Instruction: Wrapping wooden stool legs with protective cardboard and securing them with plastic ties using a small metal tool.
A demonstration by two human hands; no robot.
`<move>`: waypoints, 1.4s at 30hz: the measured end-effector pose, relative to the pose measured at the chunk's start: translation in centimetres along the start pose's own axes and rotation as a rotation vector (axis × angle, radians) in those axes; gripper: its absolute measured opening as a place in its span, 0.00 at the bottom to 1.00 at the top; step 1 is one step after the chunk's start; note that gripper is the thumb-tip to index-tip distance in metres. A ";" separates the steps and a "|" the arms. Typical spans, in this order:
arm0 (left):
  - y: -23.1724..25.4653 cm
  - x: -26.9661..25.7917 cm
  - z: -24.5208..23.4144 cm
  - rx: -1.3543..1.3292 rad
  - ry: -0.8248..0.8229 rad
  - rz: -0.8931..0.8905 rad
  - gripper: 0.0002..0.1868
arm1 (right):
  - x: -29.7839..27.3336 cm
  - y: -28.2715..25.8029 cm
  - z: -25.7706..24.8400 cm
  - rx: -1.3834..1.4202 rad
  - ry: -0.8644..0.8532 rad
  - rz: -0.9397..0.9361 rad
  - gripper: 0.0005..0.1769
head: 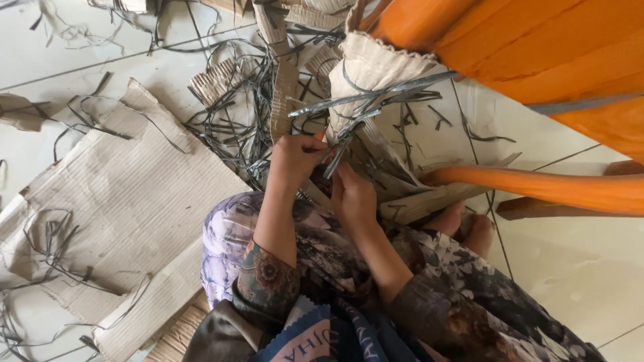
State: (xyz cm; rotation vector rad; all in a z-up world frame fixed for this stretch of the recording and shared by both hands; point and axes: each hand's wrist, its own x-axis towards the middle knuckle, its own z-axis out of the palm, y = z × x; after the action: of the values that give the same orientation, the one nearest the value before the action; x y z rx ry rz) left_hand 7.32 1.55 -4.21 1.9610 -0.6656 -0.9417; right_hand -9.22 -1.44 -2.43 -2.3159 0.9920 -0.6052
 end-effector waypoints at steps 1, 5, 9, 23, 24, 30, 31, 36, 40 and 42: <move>-0.5 0.2 0.4 -0.001 -0.002 -0.003 0.08 | -0.3 0.0 0.0 -0.001 -0.003 0.002 0.14; -1.8 1.1 2.2 -0.076 -0.045 -0.005 0.11 | -0.9 -0.3 0.3 -0.101 -0.063 0.002 0.14; -1.4 0.3 2.4 -0.200 -0.109 -0.074 0.16 | -0.6 -1.8 0.8 0.200 -0.009 0.162 0.12; -1.6 -1.3 1.9 -0.136 -0.058 -0.104 0.16 | 2.6 -0.4 0.7 0.505 0.352 0.283 0.02; -1.1 -2.0 1.5 -0.141 -0.057 -0.090 0.15 | 3.2 -0.8 0.6 0.442 0.355 0.300 0.01; 0.5 -2.8 0.6 -0.073 -0.061 -0.108 0.15 | 4.7 5.5 4.5 0.511 0.186 0.688 0.21; 0.3 -2.7 0.7 -0.072 -0.062 -0.108 0.15 | 4.8 4.2 3.8 0.511 0.187 0.688 0.21; 0.5 -2.6 1.1 -0.019 -0.065 -0.094 0.12 | 4.4 3.3 3.0 0.912 0.039 0.927 0.18; -0.2 -2.2 1.3 -0.066 -0.066 -0.086 0.11 | 4.3 2.9 2.4 1.128 0.068 0.953 0.13; 0.2 -2.3 1.0 -0.055 -0.078 -0.095 0.11 | 3.8 3.6 2.4 1.342 -0.026 1.010 0.11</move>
State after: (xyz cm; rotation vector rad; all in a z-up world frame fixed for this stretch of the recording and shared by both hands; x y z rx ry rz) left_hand 5.12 2.67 -3.54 1.9293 -0.5880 -1.0888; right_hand -7.21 -5.67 -5.79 -0.5367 1.0607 -0.5100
